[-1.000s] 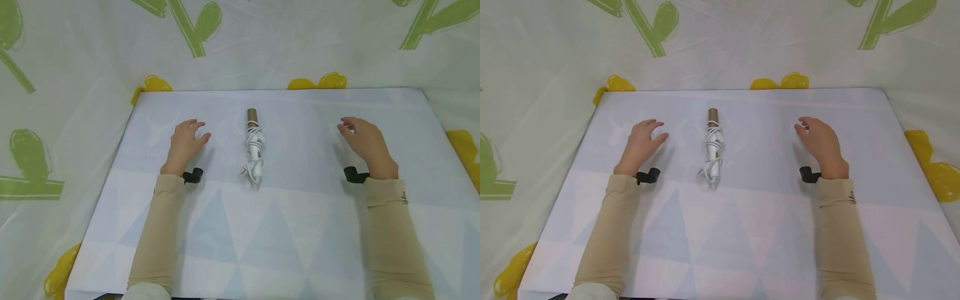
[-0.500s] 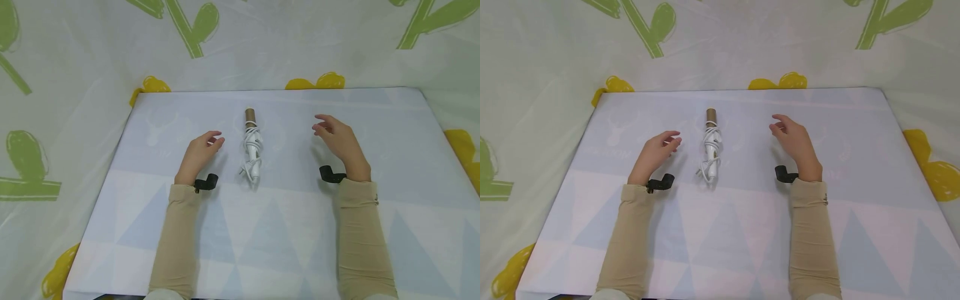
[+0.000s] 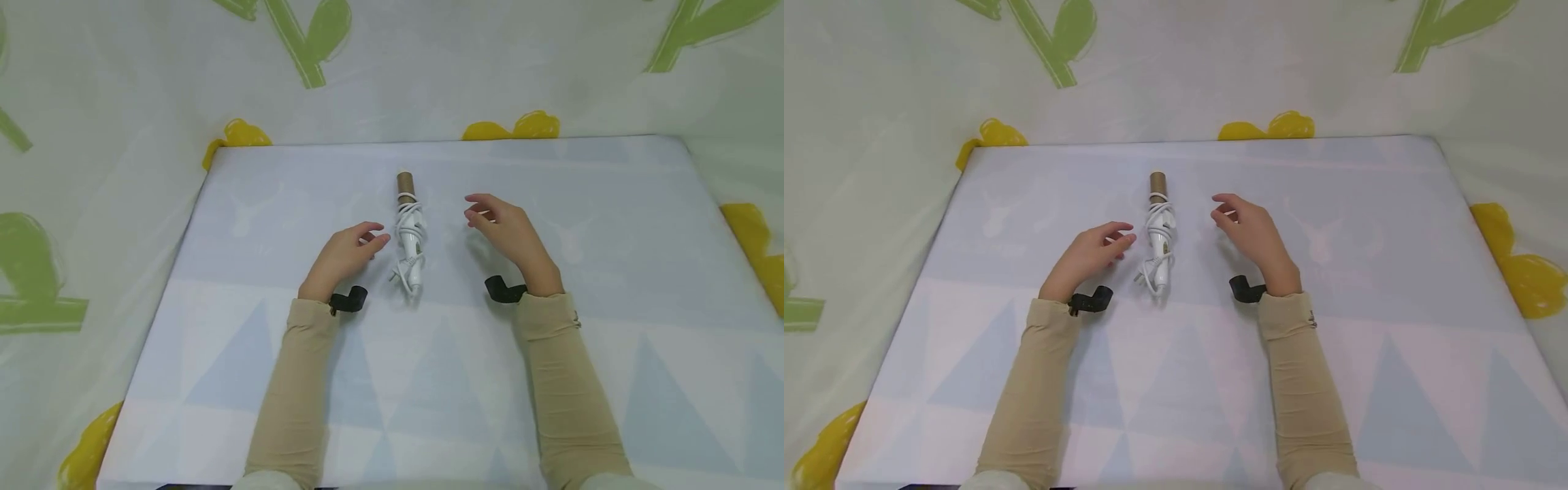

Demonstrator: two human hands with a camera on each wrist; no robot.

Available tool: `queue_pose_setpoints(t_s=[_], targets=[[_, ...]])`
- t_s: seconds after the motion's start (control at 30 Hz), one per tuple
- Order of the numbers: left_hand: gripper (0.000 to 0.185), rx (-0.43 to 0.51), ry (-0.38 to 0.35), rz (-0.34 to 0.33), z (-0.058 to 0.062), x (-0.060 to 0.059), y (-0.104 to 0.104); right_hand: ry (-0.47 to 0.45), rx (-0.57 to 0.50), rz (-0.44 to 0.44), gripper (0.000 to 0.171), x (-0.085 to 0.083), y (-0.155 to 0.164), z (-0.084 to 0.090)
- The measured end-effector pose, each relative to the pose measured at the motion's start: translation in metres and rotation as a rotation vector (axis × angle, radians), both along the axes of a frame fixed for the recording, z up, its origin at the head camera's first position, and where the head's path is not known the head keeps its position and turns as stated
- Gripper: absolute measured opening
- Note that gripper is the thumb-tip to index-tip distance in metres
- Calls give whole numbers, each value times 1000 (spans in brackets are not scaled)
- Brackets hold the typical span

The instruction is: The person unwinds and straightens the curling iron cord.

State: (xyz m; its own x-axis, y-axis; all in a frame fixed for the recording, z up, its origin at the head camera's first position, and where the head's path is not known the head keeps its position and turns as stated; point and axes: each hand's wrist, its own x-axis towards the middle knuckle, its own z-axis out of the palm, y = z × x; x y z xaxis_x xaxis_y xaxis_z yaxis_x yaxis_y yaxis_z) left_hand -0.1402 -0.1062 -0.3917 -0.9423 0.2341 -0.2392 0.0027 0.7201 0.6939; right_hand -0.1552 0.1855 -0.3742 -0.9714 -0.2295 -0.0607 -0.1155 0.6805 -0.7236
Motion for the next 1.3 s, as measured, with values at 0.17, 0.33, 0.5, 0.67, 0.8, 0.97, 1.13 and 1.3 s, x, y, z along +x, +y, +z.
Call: queue_pose_setpoints(t_s=[0.17,0.33,0.5,0.67,0.8,0.97,1.13,1.3], targets=[[64,-4,-27,-39,2,2,12,-6,24,8,45,2,0,-1],[67,-49,-80,-108,5,7,15,-25,4,44,41,7,-10,-4],[71,-50,-170,-192,10,15,17,-1,-5,105,37,11,-23,-4],[77,-50,-202,-258,12,19,21,9,-23,165,35,16,-34,-4],[85,-60,-209,-297,11,20,23,12,-31,223,32,19,-43,-7],[91,-73,-215,-339,8,19,24,41,-41,340,30,22,-52,-10],[82,-19,-216,-367,7,18,24,28,-52,429,31,25,-59,-12],[70,30,-161,-384,5,16,20,97,6,490,22,26,-71,-17]])
